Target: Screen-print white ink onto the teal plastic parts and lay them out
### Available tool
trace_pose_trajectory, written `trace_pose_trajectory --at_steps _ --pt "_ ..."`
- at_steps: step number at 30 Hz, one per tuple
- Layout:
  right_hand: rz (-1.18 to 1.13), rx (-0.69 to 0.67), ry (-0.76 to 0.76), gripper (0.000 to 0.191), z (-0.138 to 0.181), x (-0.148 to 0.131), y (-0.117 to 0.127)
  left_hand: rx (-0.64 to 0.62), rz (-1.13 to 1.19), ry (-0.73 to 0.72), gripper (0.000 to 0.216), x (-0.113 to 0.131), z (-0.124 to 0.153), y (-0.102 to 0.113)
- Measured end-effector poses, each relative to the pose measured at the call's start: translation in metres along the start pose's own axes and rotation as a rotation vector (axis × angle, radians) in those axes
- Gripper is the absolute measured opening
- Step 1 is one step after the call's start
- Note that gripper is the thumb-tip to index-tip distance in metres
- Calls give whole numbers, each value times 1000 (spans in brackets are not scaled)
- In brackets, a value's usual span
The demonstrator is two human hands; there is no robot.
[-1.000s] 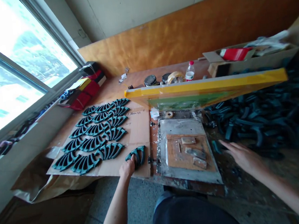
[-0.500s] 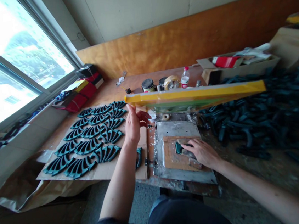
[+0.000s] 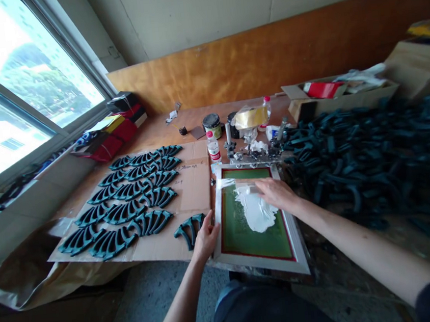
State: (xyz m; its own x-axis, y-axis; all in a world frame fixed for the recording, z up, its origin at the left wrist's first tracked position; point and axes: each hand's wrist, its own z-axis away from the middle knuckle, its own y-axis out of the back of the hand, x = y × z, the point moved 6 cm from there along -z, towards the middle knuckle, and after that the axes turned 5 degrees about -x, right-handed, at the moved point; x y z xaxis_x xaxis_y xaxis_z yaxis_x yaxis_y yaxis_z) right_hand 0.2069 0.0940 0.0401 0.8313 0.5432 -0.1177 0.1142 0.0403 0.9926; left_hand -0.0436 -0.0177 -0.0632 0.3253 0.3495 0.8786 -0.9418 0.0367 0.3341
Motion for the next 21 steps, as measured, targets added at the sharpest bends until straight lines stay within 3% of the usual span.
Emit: trace_pose_trajectory --at_steps 4,8,10,13,16,19,21 --pt "-7 -28 226 22 45 -18 -18 -2 -26 0 61 -7 -3 1" --pt "-68 -94 474 17 69 -22 -7 8 -32 -16 59 -6 -1 1" --pt "-102 -68 439 13 63 -21 1 7 -23 -18 59 -5 -1 1" --pt "-83 144 353 19 60 -24 2 -6 20 -9 61 -2 1 2" --pt "-52 312 427 29 81 -35 -8 -17 70 17 66 0 3 2" --pt "-104 219 464 25 87 -34 -11 -17 102 46 72 4 6 2" --pt "-138 126 400 20 70 -27 -2 -31 136 50 75 11 9 2"
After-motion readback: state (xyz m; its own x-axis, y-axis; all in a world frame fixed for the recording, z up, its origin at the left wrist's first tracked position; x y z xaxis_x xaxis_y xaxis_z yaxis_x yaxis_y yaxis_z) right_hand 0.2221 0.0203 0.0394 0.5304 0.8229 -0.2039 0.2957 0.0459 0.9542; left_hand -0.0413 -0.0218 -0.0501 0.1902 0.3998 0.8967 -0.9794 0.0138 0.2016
